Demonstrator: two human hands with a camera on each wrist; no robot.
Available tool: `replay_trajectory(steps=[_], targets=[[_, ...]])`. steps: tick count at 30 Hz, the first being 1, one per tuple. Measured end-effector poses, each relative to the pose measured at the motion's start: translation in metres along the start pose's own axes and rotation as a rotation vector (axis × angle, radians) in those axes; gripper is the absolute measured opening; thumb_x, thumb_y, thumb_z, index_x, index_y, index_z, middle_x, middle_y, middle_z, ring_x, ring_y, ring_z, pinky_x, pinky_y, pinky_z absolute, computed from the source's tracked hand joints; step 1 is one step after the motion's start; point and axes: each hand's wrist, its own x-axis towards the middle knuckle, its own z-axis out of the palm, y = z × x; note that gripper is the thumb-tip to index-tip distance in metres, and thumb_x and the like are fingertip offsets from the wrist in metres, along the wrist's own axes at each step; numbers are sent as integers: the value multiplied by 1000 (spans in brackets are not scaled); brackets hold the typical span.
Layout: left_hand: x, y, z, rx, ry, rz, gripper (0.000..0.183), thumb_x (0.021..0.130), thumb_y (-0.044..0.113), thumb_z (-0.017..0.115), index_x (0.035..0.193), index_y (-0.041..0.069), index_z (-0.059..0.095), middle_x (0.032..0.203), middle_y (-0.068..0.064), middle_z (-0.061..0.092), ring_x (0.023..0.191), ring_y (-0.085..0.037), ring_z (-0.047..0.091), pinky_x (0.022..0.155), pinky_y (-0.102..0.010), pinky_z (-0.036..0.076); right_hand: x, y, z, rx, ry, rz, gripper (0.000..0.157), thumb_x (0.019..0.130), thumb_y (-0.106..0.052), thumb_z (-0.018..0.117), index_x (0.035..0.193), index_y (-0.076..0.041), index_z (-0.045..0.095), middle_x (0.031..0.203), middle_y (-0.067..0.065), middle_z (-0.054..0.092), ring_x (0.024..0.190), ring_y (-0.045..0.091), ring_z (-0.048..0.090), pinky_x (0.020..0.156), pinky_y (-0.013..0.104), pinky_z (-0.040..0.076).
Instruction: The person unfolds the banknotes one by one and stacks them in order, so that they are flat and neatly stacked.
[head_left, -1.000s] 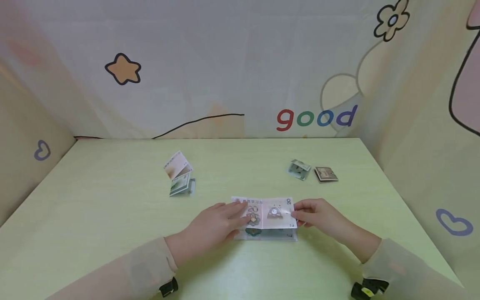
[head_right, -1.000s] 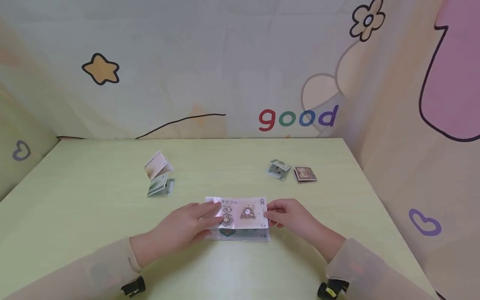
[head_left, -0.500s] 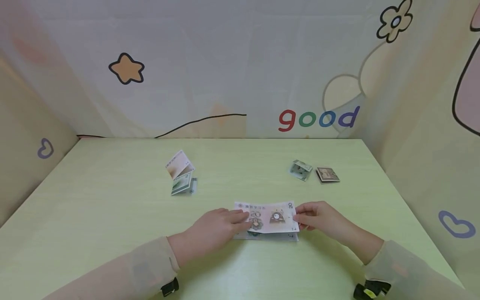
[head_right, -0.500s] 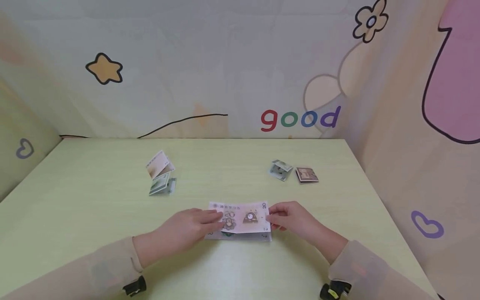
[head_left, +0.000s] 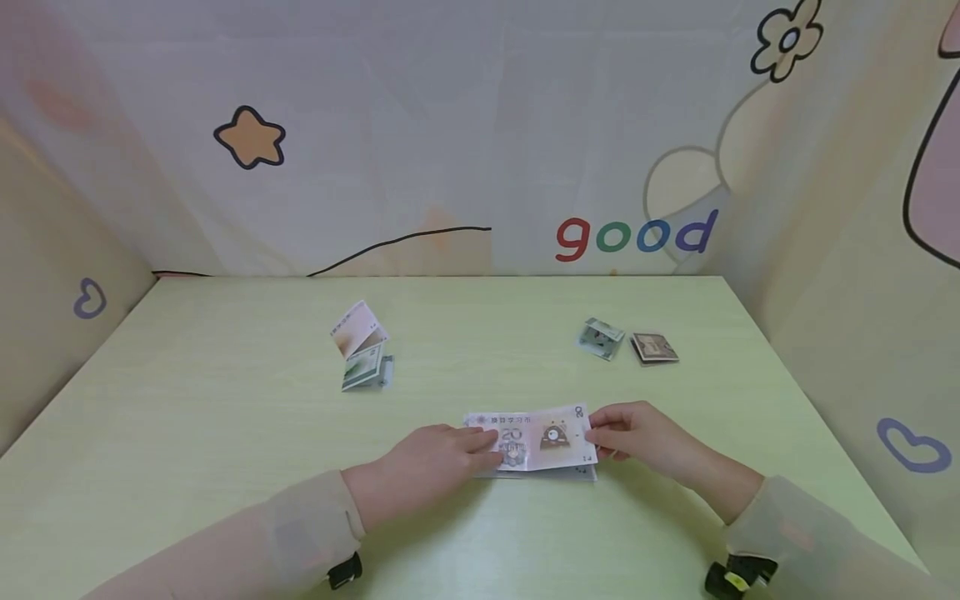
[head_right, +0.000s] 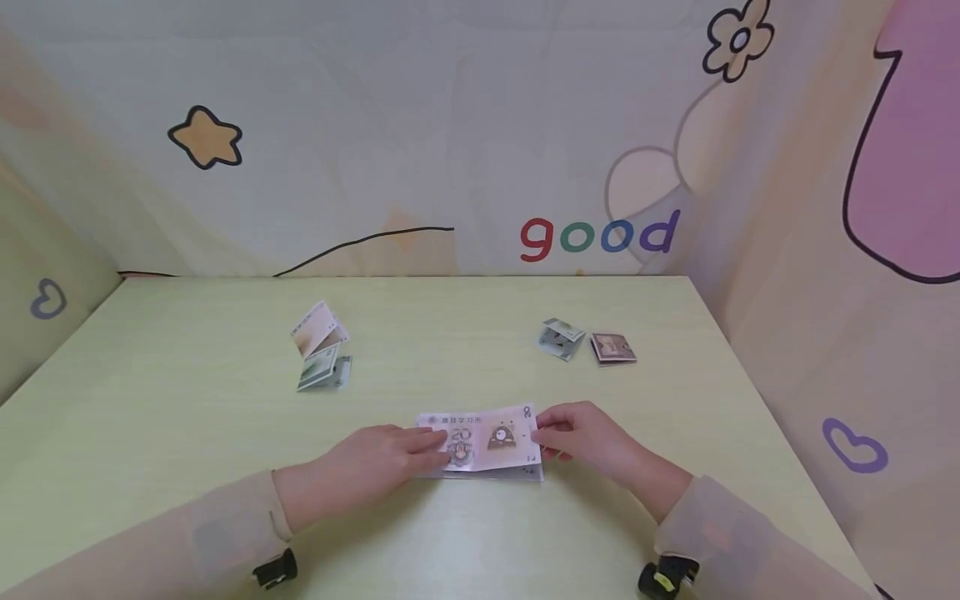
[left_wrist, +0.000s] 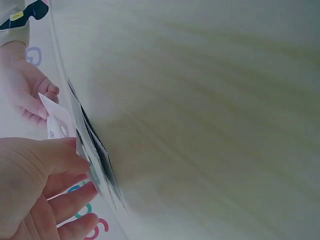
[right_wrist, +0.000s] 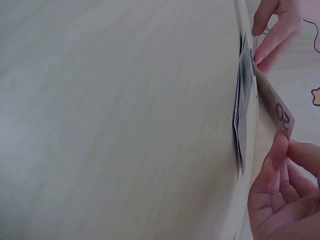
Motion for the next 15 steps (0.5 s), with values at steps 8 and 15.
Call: replay_trajectory(steps=[8,15], targets=[[1,1,1,13,-22,0,45,88,8,63,129,25,57,135,1,50,122,-13,49,92,-33,46,1,0,0,-8,-17,1,27,90,-12,62,110,6,61,84,4,66,76,16,58,72,31,52],[-1,1,-2,-11,-68,-18,45,89,7,61,130,25,56,136,1,49,124,-14,46,94,-34,44,2,0,2,-18,-18,9,29,89,-13,63,111,6,61,88,6,67,76,15,59,72,31,52]])
